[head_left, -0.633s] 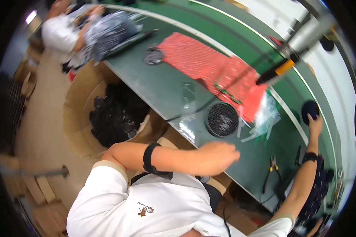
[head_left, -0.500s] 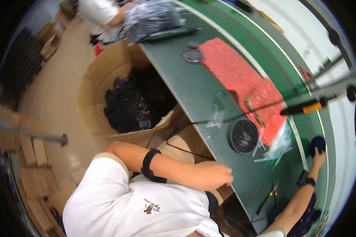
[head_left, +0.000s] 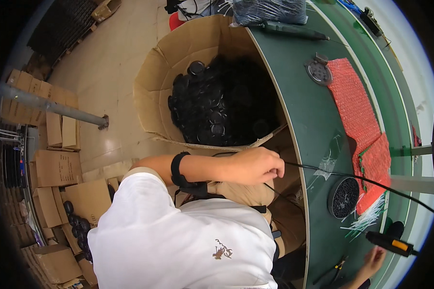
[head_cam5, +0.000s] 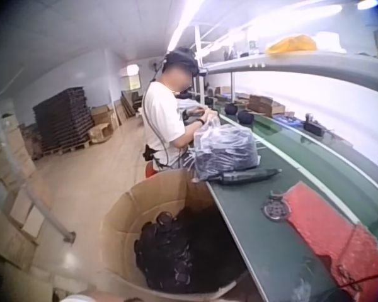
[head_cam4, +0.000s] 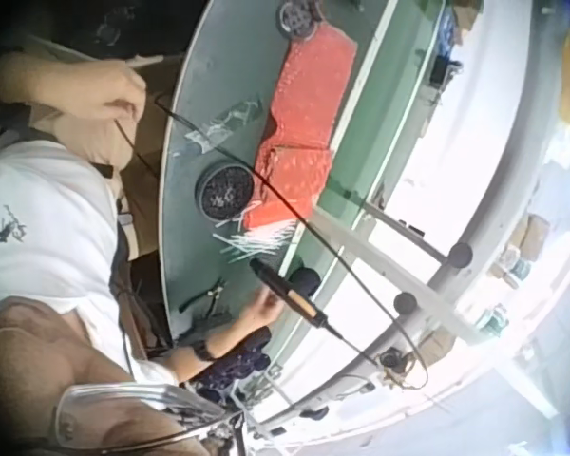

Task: The person assembles small electronic devices by inserting green circuit boards into dark blue rounded housings, using a soldering iron to secure connections and pliers to trim wires. The person repeatedly picks up housings and boards, aligns them, solders, and places finished units on the table.

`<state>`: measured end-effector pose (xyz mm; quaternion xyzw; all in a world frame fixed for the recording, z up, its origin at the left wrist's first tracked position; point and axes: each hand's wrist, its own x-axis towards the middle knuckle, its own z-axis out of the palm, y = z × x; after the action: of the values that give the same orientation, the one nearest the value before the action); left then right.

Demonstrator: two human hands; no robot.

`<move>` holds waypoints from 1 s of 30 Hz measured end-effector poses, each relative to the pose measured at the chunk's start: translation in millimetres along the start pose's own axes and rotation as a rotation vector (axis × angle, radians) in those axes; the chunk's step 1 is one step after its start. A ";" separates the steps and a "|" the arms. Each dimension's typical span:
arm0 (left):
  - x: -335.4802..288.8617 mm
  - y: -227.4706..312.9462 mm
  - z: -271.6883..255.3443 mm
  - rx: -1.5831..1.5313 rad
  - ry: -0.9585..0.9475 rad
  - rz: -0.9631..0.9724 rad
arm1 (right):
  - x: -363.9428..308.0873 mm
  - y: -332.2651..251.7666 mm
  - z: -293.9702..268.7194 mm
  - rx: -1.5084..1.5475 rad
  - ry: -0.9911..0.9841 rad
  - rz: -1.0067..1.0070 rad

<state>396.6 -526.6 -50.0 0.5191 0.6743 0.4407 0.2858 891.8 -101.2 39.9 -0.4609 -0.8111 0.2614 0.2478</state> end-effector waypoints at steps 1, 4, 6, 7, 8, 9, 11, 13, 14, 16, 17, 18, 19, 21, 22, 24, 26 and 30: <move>0.5 -5.2 -4.8 -0.008 -0.005 -0.022 | -37.7 -42.2 21.3 0.047 -0.028 0.013; -1.1 -7.1 -13.2 0.023 0.020 -0.093 | -111.8 -139.2 88.4 0.033 -0.015 0.063; -0.7 -16.9 -21.8 0.047 0.053 -0.030 | -132.5 -135.1 120.3 0.038 -0.063 0.034; 3.5 -14.9 -28.6 0.061 0.071 -0.019 | -142.9 -124.9 134.5 0.066 -0.088 0.095; 11.1 -8.6 -37.9 0.076 0.078 -0.003 | -152.3 -123.1 153.1 0.068 -0.057 0.034; 19.6 -6.5 -45.5 0.089 0.082 0.016 | -157.4 -128.0 171.8 0.066 -0.022 -0.024; 35.8 -2.8 -60.5 0.135 0.140 0.119 | -161.7 -135.6 188.0 -0.174 0.099 -0.083; 55.1 8.8 -71.4 0.154 0.143 0.115 | -163.8 -148.1 192.7 -0.194 0.107 -0.100; 69.9 14.2 -76.7 0.205 0.156 0.178 | -163.6 -149.5 192.6 -0.169 0.111 -0.092; 103.7 21.6 -82.4 0.250 0.213 0.285 | -162.6 -149.3 192.1 -0.116 0.117 -0.082; 122.0 25.7 -81.0 0.243 0.224 0.304 | -162.6 -149.1 191.2 -0.124 0.115 -0.075; 141.0 30.2 -75.9 0.192 0.193 0.325 | -161.9 -148.7 190.7 -0.130 0.114 -0.070; 159.7 35.9 -67.3 0.143 0.160 0.345 | -162.1 -148.0 191.1 -0.135 0.114 -0.063; 201.9 48.2 -41.7 0.136 0.092 0.374 | -159.8 -147.3 192.6 -0.140 0.136 -0.089; 223.6 54.3 -27.0 0.181 0.064 0.384 | -158.8 -148.6 192.3 -0.146 0.135 -0.085; 264.9 60.8 7.4 0.216 0.047 0.362 | -156.4 -149.9 188.2 -0.171 0.117 -0.075; 314.4 46.6 42.9 0.366 -0.010 0.164 | -152.7 -153.3 181.3 -0.112 0.061 -0.053; 339.1 40.7 87.8 0.582 0.076 0.049 | -151.9 -168.8 144.8 0.096 0.063 0.003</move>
<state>387.8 -174.7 -28.7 0.5787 0.7696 0.2548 0.0889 763.0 -336.8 18.3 -0.4579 -0.7887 0.2856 0.2946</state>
